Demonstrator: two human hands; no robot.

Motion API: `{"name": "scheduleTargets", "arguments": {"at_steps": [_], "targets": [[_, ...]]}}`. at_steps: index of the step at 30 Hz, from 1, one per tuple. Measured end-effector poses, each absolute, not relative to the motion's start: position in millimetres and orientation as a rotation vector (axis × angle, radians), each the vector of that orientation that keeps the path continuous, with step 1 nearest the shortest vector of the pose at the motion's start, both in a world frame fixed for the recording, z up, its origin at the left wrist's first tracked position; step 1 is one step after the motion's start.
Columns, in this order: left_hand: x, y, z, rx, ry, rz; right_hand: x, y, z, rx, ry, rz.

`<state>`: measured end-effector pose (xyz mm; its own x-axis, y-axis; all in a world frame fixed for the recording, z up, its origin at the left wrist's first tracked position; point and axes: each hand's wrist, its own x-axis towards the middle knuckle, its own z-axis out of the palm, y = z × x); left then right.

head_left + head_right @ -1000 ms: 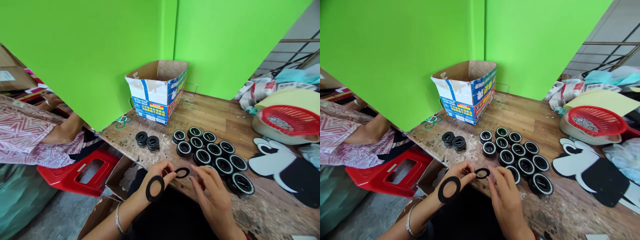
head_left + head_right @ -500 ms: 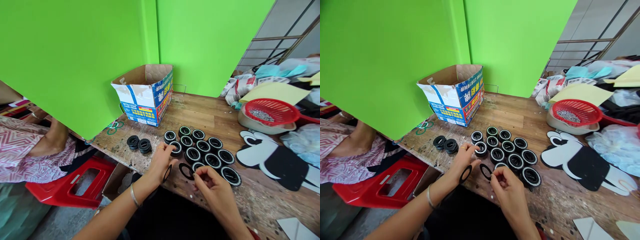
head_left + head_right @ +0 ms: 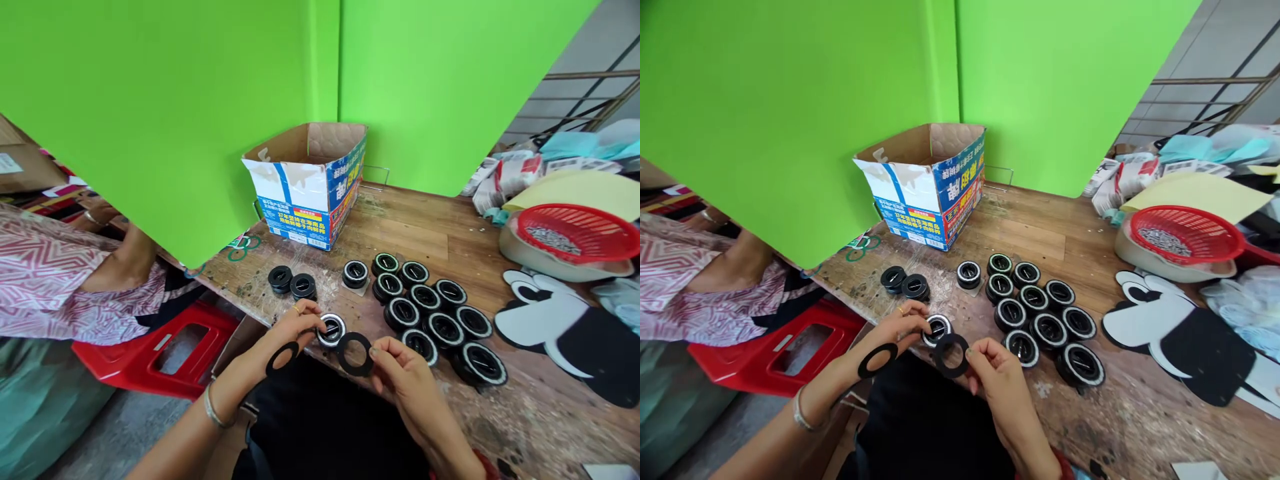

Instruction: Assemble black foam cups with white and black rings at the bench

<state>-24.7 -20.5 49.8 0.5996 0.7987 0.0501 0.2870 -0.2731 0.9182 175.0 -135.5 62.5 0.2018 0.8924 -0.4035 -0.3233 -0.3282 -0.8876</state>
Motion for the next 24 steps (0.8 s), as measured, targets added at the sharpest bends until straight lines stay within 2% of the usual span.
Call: {"name": "scheduleTargets", "arguments": {"at_steps": [4,9,15,24], "targets": [[-30,-36,36,1.432,1.036,0.785,166,-114,40,-1.359,-0.570,1.244],[-13,-57,31,0.819,1.059,0.696,164,-95,28,-1.408,-0.512,1.271],[-10,-61,47,0.748,0.982,0.796,153,-89,39,-1.454,-0.498,1.208],[-4,-51,30,0.673,0.984,0.861,156,-85,41,-1.499,-0.508,1.239]]}}
